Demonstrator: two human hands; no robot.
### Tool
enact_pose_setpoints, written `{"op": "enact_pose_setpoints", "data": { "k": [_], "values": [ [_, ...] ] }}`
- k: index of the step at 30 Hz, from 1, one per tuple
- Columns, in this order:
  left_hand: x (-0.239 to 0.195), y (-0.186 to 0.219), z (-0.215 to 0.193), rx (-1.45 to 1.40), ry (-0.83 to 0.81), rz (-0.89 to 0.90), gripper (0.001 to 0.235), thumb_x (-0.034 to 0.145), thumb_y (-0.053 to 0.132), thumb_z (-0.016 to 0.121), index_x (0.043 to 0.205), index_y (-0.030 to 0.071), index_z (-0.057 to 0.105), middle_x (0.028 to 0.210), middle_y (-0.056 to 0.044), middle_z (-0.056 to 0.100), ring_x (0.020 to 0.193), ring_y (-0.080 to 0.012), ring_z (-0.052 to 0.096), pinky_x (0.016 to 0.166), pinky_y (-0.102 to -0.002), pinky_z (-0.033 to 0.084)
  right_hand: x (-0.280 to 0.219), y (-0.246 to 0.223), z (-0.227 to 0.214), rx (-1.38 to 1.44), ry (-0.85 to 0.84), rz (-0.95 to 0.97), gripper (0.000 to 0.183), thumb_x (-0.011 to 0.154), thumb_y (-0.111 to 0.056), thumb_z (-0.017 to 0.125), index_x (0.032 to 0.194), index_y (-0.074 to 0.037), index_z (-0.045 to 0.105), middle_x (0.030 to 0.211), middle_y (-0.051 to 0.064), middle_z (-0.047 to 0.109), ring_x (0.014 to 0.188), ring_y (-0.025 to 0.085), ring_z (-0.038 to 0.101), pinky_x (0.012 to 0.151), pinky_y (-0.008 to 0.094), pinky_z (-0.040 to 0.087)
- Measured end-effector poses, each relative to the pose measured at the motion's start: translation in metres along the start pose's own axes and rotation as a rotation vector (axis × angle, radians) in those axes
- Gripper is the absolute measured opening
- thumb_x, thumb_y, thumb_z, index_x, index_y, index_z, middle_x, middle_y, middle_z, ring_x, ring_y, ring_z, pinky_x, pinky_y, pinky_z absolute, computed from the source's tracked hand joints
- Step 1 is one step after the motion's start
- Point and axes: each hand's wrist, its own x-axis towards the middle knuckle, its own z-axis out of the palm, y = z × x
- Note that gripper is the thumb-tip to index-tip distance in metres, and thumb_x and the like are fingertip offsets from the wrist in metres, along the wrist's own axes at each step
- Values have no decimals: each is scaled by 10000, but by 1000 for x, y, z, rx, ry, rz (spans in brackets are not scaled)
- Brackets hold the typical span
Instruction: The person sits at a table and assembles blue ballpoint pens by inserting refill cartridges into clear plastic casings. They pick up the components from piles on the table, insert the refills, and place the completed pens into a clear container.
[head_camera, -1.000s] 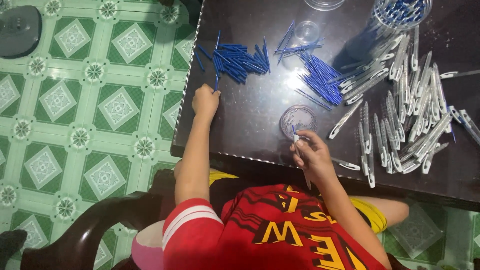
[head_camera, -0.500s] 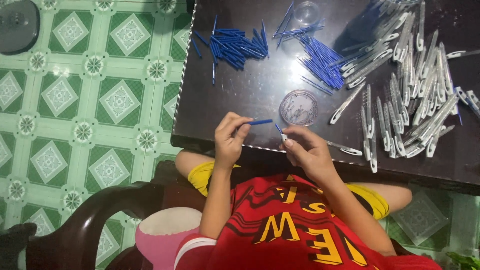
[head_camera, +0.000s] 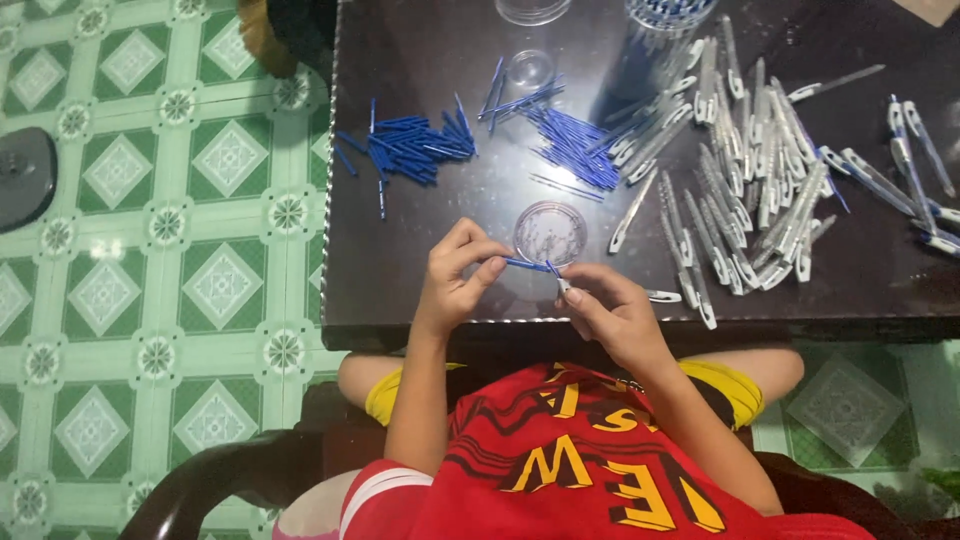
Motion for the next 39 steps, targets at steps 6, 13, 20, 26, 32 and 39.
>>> {"op": "enact_pose_setpoints", "data": {
  "k": [6,13,20,26,32,39],
  "values": [
    [19,6,-3,-6,-140,68,182,995,216,683,941,67,772,771,-99,541,687,-234,569,688,-355,518,-4,-5,-12,-37,-49,-5,233,982,-60,620,1200,-23,695,734,177,678,447,178,524,414,298,402],
    [26,5,-10,1,-186,81,183,994,217,679,948,62,764,789,-101,535,710,-243,554,697,-364,511,-5,-8,-11,-25,-69,11,254,982,-66,619,1224,-36,689,713,159,641,467,189,521,410,298,383],
    [31,9,-11,-11,-139,81,204,994,223,663,912,64,761,764,-79,535,722,-218,536,708,-345,504,0,-14,-9,13,-102,-3,242,974,-61,619,1199,-5,689,621,135,584,440,173,501,396,290,376],
    [31,9,-12,1,-124,124,182,997,204,660,916,71,755,777,-74,546,740,-221,517,737,-344,499,2,-14,-6,217,-148,31,271,972,-33,596,1235,19,639,601,133,492,415,153,450,390,256,382],
    [28,1,-8,-43,-153,115,181,1006,198,644,937,71,753,802,-83,549,739,-224,507,729,-353,501,1,-10,-15,244,-193,82,264,974,-30,579,1225,18,645,669,219,555,403,168,475,382,264,361],
    [25,1,-11,-86,-198,108,210,1015,244,634,947,79,744,818,-88,550,718,-220,524,710,-374,510,-2,-1,-21,242,-208,130,266,961,-14,587,1214,30,659,747,286,598,417,200,515,313,254,332]
  ]
}}
